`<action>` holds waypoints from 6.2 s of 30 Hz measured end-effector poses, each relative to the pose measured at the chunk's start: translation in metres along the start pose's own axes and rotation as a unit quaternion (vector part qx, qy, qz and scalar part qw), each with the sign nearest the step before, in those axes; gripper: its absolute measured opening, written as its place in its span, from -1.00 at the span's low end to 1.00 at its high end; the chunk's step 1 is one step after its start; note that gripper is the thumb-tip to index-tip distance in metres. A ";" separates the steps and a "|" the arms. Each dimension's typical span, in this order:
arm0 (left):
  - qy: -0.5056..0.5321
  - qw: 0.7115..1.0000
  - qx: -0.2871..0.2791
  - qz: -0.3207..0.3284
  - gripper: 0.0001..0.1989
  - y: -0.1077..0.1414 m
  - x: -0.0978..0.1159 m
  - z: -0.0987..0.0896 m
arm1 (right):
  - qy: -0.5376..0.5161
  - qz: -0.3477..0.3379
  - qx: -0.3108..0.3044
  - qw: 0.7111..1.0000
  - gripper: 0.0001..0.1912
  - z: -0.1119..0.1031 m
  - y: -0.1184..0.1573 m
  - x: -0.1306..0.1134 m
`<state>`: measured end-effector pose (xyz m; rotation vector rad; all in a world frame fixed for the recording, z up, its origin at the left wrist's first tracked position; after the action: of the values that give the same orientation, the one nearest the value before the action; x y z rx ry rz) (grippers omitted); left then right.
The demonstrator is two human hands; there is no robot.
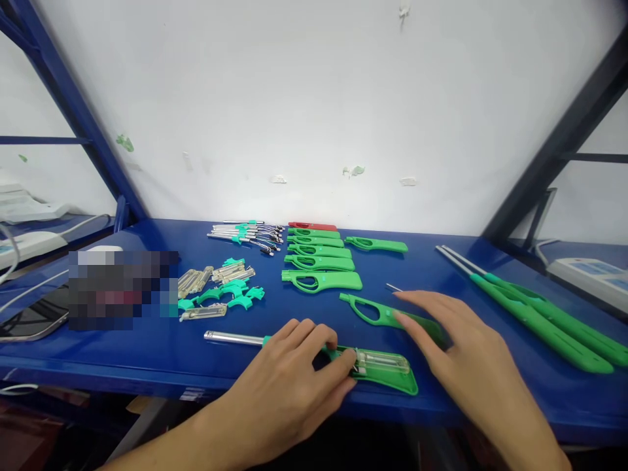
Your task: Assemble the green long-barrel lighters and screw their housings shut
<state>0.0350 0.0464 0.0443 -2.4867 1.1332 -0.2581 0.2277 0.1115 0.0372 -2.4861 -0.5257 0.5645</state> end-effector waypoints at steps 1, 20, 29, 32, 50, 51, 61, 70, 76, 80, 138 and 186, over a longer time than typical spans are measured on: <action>0.007 1.000 -0.003 -0.002 -0.80 0.001 -0.001 0.000 | 0.013 0.000 -0.013 1.000 -0.58 0.004 0.001 0.006; 0.148 0.980 -0.026 -0.128 -0.74 0.031 -0.071 -0.035 | -0.106 -0.052 -0.077 0.990 -0.75 0.005 0.009 -0.014; 0.184 0.972 -0.043 -0.142 -0.77 0.034 -0.077 -0.023 | -0.140 -0.089 -0.085 0.982 -0.70 -0.001 0.013 -0.030; 0.173 0.973 -0.013 -0.152 -0.70 0.033 -0.075 -0.030 | -0.144 -0.111 -0.082 0.980 -0.70 -0.004 0.015 -0.036; 0.195 0.976 0.010 -0.101 -0.72 0.030 -0.068 -0.026 | -0.086 -0.262 -0.105 0.956 -0.74 0.000 0.015 -0.077; 0.194 0.976 0.009 -0.097 -0.73 0.029 -0.067 -0.027 | -0.084 -0.264 -0.108 0.955 -0.74 0.002 0.016 -0.078; 0.188 0.977 -0.016 -0.102 -0.76 0.027 -0.064 -0.023 | -0.084 -0.258 -0.107 0.957 -0.79 0.004 0.018 -0.076; 0.187 0.977 -0.040 -0.099 -0.73 0.026 -0.063 -0.019 | -0.081 -0.252 -0.102 0.959 -0.81 0.004 0.017 -0.075; 0.167 0.976 -0.040 -0.132 -0.66 0.030 -0.068 -0.017 | -0.107 -0.190 -0.038 0.975 -0.83 -0.012 0.014 -0.061; 0.178 0.977 -0.059 -0.098 -0.71 0.028 -0.062 -0.014 | -0.106 -0.158 -0.027 0.981 -0.80 -0.012 0.014 -0.053; 0.194 0.976 -0.066 -0.069 -0.76 0.029 -0.056 -0.013 | -0.095 -0.243 -0.116 0.958 -0.68 0.008 0.021 -0.076; 0.022 0.996 -0.064 -0.065 -0.79 0.034 -0.049 -0.008 | -0.021 -0.192 -0.152 0.969 -0.55 0.023 0.024 -0.065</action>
<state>-0.0226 0.0610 0.0371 -2.6846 1.0370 -0.2855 0.1679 0.0719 0.0237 -2.5550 -1.1539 0.4062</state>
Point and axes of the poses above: each hand's wrist, its own y-axis away from the middle knuckle, its own z-axis out of the palm, x = y × z, the point moved 10 cm from there along -y, towards the middle knuckle, and after that the axes turned 7 degrees about -x, right-handed, at the moved point
